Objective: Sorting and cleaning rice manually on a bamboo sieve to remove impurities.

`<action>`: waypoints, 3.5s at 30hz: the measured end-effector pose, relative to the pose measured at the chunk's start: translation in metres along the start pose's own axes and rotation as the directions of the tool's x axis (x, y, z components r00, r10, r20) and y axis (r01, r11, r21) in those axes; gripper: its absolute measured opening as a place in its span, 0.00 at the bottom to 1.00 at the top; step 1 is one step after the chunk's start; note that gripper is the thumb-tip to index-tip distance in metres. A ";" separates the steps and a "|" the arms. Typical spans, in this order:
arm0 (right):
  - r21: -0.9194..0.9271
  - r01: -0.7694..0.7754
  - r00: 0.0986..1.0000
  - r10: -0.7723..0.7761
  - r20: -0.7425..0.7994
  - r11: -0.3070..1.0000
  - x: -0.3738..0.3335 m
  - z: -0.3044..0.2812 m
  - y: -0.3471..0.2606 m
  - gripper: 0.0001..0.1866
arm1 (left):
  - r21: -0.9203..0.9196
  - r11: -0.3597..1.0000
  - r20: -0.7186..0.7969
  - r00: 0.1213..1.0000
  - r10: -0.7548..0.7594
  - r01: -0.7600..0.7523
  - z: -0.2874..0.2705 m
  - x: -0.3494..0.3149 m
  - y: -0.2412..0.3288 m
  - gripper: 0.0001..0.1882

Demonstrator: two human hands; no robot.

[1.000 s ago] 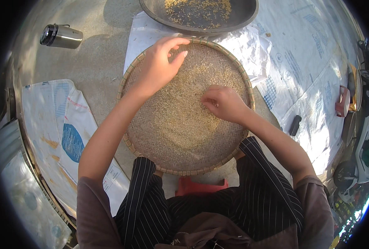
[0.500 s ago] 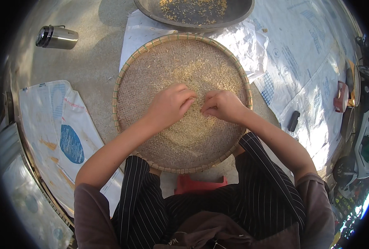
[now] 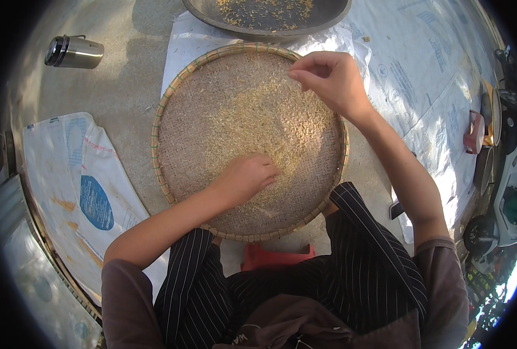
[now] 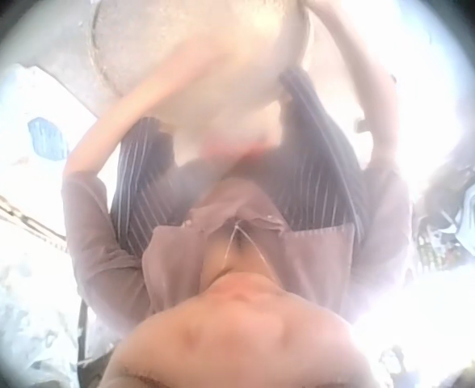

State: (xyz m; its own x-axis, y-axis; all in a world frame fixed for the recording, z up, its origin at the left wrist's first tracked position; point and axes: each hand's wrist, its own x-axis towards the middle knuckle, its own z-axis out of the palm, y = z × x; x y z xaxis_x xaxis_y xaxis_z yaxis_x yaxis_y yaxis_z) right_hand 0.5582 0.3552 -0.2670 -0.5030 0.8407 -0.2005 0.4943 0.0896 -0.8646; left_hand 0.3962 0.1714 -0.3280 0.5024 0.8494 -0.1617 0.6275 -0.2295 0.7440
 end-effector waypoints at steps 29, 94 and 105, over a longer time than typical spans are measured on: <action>-0.286 0.237 0.936 -0.139 0.324 0.929 -0.102 0.034 0.078 0.11 | -0.164 0.958 -0.634 0.719 -0.284 0.233 -0.129 0.115 -0.018 0.29; -0.333 0.300 0.927 -0.190 0.325 0.894 -0.097 -0.061 0.129 0.03 | -0.089 0.980 -0.456 0.868 -0.197 0.175 -0.065 0.164 0.010 0.16; -0.362 0.300 0.895 -0.128 0.428 0.883 -0.069 -0.055 0.082 0.03 | 0.336 0.923 -0.412 0.910 -0.038 0.190 -0.039 0.079 -0.034 0.35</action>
State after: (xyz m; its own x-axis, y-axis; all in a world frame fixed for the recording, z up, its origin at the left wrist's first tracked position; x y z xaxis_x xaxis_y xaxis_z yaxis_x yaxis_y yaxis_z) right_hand 0.6728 0.3338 -0.2983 -0.8168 0.5121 -0.2657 0.5423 0.5244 -0.6565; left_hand 0.3915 0.2648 -0.3413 0.1887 0.9777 0.0918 0.8742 -0.2098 0.4380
